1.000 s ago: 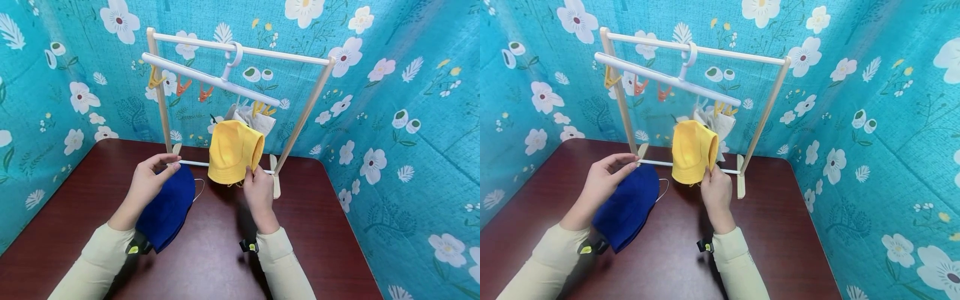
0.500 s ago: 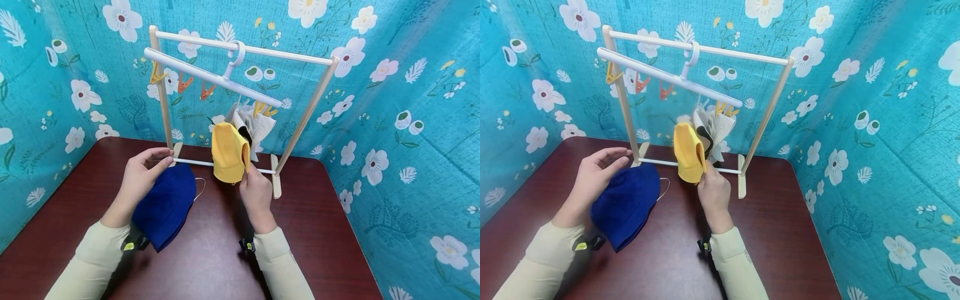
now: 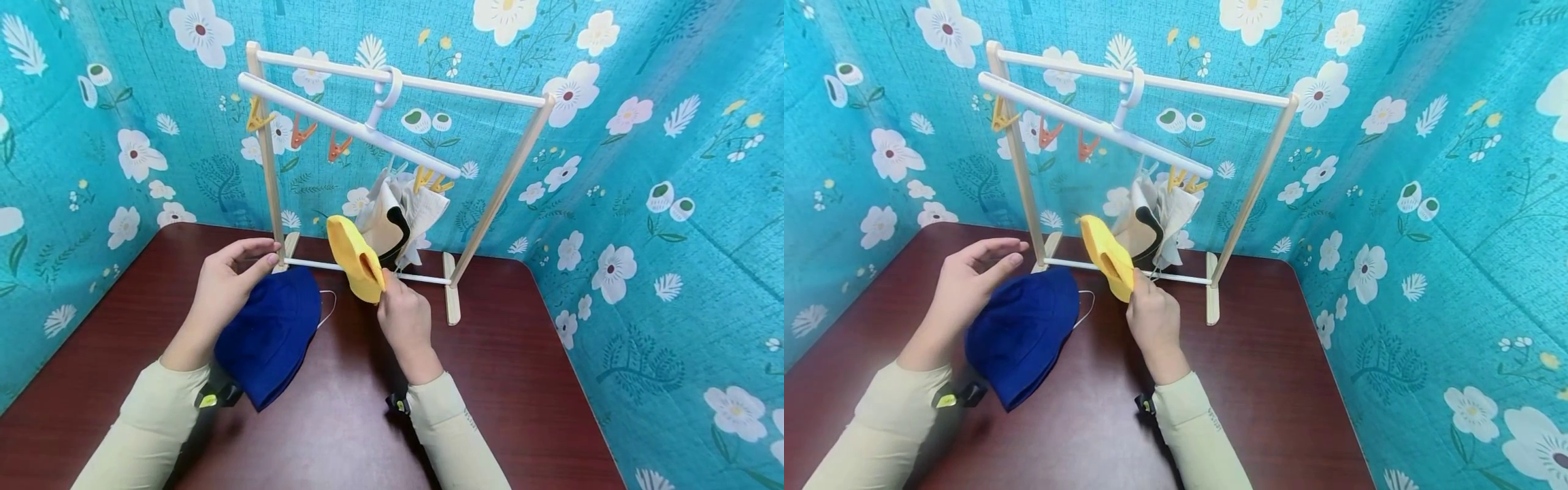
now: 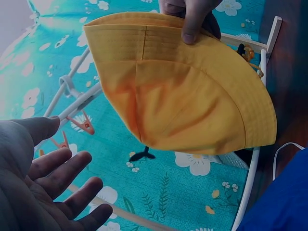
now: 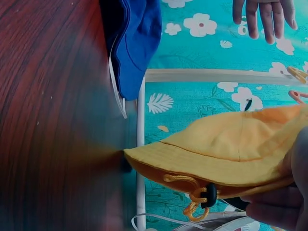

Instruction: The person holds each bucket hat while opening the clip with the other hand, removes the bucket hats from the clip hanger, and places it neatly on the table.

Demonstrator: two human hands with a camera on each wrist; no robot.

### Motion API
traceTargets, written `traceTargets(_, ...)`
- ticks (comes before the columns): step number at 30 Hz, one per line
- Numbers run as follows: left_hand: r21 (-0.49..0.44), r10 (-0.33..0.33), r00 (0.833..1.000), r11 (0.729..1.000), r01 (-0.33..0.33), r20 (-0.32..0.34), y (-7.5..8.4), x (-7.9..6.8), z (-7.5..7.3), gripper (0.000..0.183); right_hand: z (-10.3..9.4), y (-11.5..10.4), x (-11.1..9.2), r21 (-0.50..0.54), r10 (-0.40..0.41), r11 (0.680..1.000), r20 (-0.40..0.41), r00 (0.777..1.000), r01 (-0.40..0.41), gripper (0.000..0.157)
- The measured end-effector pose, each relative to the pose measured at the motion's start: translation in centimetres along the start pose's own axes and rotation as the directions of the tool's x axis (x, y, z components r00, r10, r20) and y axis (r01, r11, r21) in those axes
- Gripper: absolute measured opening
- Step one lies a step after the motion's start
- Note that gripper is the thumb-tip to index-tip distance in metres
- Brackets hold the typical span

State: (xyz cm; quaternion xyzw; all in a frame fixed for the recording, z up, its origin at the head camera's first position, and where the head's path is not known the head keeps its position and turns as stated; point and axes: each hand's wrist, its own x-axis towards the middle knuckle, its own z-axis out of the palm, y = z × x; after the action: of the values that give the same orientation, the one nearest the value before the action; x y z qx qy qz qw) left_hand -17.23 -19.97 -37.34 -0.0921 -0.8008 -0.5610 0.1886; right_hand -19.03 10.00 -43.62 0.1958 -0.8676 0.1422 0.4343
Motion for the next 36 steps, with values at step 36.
traceTargets(36, 0.059, -0.012, 0.999, 0.998, 0.009, 0.041, 0.25, 0.01, -0.63, 0.036, 0.73, 0.90, -0.49, 0.164, -0.313, 0.946, 0.233, 0.921, 0.280, 0.039)
